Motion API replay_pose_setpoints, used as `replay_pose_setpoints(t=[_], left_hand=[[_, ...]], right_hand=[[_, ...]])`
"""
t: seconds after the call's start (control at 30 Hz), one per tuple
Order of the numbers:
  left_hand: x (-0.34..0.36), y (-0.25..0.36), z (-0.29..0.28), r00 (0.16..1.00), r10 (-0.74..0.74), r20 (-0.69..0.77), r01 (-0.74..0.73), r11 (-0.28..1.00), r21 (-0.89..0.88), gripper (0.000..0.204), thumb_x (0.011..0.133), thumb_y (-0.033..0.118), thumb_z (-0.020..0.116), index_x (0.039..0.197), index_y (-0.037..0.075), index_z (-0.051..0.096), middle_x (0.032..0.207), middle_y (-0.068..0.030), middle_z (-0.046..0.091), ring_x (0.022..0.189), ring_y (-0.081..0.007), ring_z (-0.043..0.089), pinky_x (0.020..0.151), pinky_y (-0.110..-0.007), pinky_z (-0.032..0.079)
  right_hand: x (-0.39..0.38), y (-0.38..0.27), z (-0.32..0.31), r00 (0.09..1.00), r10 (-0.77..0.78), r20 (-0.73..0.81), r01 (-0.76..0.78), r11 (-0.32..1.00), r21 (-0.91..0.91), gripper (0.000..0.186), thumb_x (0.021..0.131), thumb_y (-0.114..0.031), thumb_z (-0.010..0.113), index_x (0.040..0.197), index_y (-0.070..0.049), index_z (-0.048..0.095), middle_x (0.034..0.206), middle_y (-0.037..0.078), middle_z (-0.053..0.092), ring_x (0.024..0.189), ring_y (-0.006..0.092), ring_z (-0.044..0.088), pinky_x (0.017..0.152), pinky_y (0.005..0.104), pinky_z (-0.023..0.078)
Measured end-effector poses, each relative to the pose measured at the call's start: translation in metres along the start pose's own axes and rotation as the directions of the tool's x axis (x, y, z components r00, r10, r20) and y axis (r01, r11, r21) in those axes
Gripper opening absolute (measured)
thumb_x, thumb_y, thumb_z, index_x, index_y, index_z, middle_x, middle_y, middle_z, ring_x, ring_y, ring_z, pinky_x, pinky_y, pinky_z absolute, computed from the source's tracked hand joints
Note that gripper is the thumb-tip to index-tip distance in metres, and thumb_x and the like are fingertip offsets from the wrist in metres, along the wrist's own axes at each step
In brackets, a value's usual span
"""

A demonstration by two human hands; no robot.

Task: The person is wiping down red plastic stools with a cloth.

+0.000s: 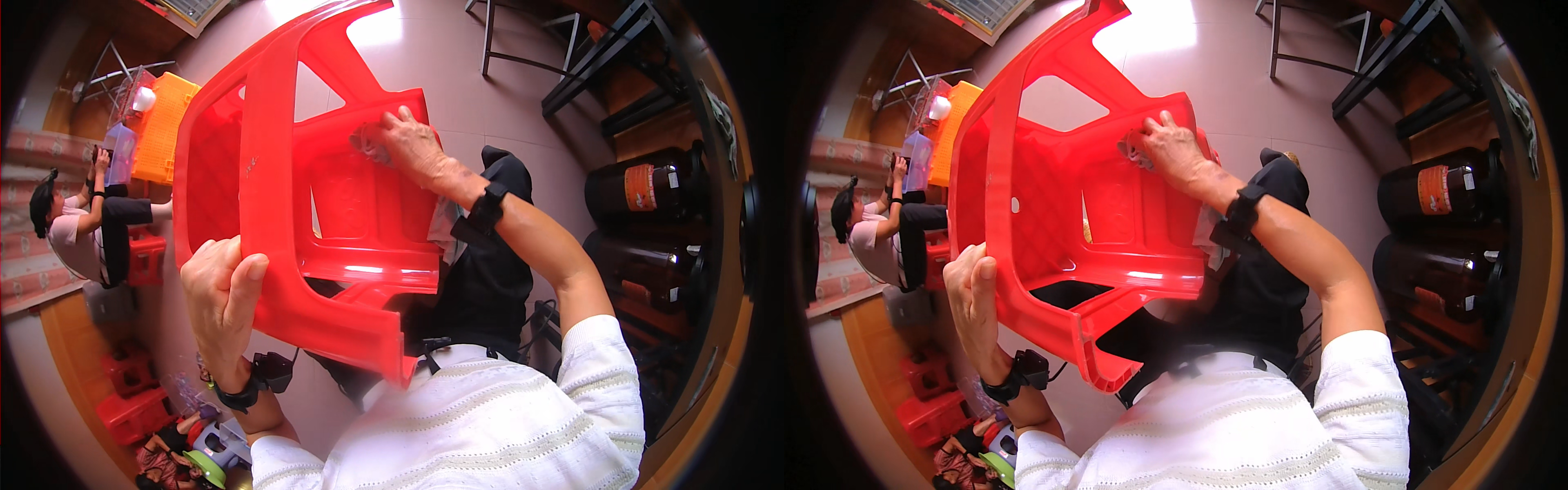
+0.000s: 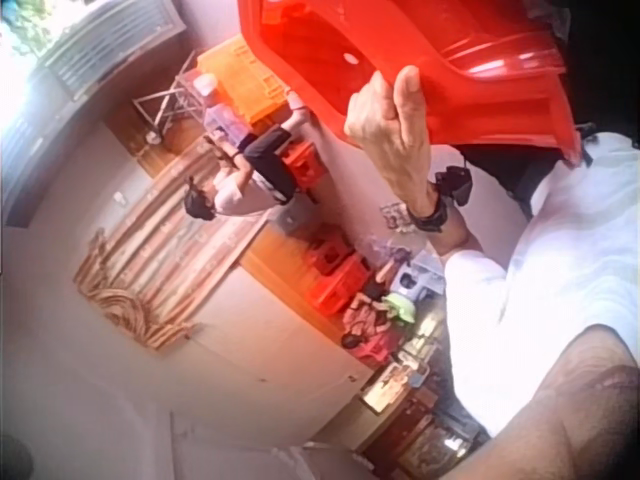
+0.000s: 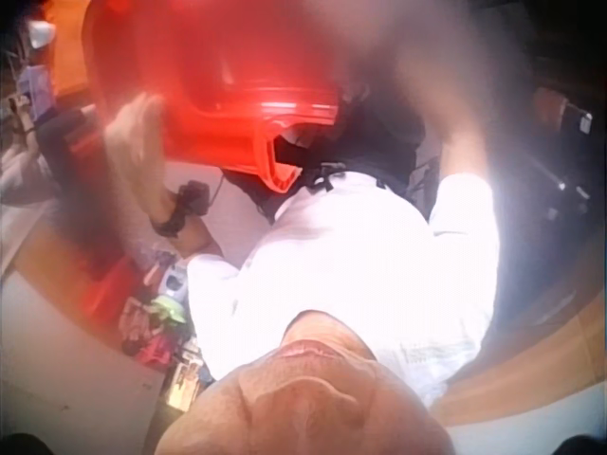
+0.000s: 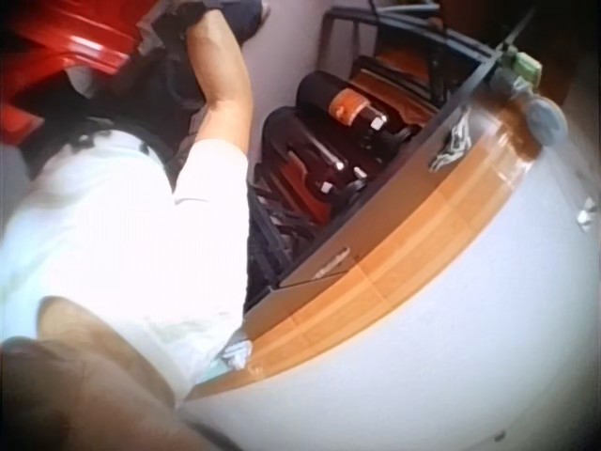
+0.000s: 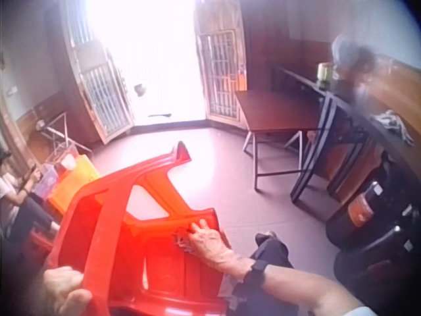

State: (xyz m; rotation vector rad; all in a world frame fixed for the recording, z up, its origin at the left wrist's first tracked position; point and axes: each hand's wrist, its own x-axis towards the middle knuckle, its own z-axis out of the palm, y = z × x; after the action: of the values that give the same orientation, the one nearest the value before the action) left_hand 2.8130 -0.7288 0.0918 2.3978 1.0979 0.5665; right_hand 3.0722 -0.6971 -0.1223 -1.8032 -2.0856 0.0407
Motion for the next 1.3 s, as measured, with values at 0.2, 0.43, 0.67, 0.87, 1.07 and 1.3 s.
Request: replay_pose_setpoints(t=[0.2, 0.43, 0.67, 0.87, 1.07, 1.3], left_hand=[[0.002, -0.005, -0.001, 0.999, -0.014, -0.04, 0.014, 1.0, 0.017, 0.045, 0.092, 0.038, 0.049, 0.069, 0.0, 0.052, 0.057, -0.0113, 0.042, 0.054, -0.027, 0.037, 0.055, -0.036, 0.028], [0.0, -0.015, -0.002, 0.997, 0.081, -0.006, -0.081, 0.996, 0.025, 0.046, 0.09, 0.039, 0.05, 0.067, 0.0, 0.051, 0.056, -0.0105, 0.039, 0.051, -0.0267, 0.035, 0.054, -0.036, 0.026], [0.001, -0.015, -0.002, 0.996, 0.087, 0.003, -0.087, 0.996, -0.013, 0.047, 0.088, 0.04, 0.052, 0.064, 0.0, 0.048, 0.055, -0.0097, 0.036, 0.05, -0.0259, 0.034, 0.054, -0.036, 0.025], [0.001, -0.015, -0.007, 0.996, 0.086, 0.033, -0.086, 0.996, -0.007, 0.046, 0.087, 0.041, 0.054, 0.065, 0.0, 0.052, 0.054, -0.0094, 0.039, 0.049, -0.0256, 0.037, 0.053, -0.035, 0.025], [0.003, -0.01, -0.009, 0.996, 0.075, 0.041, -0.075, 0.997, 0.008, 0.047, 0.086, 0.043, 0.056, 0.064, 0.001, 0.053, 0.053, -0.0091, 0.041, 0.047, -0.0251, 0.038, 0.052, -0.035, 0.026], [-0.003, -0.011, -0.011, 0.999, 0.04, 0.029, -0.041, 0.998, 0.039, 0.048, 0.086, 0.043, 0.056, 0.062, 0.002, 0.053, 0.052, -0.0089, 0.04, 0.047, -0.0252, 0.038, 0.052, -0.035, 0.025]], right_hand=[[-0.045, -0.05, 0.001, 0.988, -0.099, 0.119, 0.05, 0.931, 0.362, 0.017, 0.076, -0.009, 0.064, 0.092, -0.015, 0.061, 0.118, 0.005, 0.049, 0.098, 0.0309, 0.051, 0.074, 0.0415, 0.054], [-0.08, -0.072, -0.011, 0.907, -0.295, 0.3, 0.064, 0.801, 0.595, 0.021, 0.071, -0.003, 0.065, 0.09, -0.013, 0.063, 0.105, 0.006, 0.056, 0.102, 0.0316, 0.052, 0.079, 0.0394, 0.051], [-0.007, -0.114, -0.017, 0.957, -0.291, 0.006, 0.237, 0.79, 0.565, 0.022, 0.072, -0.005, 0.064, 0.09, -0.016, 0.066, 0.102, 0.004, 0.055, 0.093, 0.0278, 0.052, 0.066, 0.037, 0.049], [-0.015, -0.139, 0.067, 0.818, -0.576, 0.004, 0.508, 0.725, 0.465, 0.019, 0.082, -0.021, 0.058, 0.099, -0.025, 0.062, 0.105, -0.001, 0.053, 0.111, 0.0249, 0.042, 0.073, 0.0399, 0.043], [0.033, -0.11, 0.092, 0.923, -0.381, -0.055, 0.382, 0.924, 0.022, 0.02, 0.079, -0.02, 0.059, 0.098, -0.023, 0.064, 0.106, -0.003, 0.053, 0.109, 0.022, 0.042, 0.069, 0.0361, 0.042], [0.054, -0.095, 0.071, 0.987, -0.156, -0.028, 0.152, 0.984, -0.097, 0.018, 0.083, -0.019, 0.055, 0.099, -0.021, 0.064, 0.104, -0.005, 0.053, 0.105, 0.0205, 0.045, 0.066, 0.0348, 0.043]])
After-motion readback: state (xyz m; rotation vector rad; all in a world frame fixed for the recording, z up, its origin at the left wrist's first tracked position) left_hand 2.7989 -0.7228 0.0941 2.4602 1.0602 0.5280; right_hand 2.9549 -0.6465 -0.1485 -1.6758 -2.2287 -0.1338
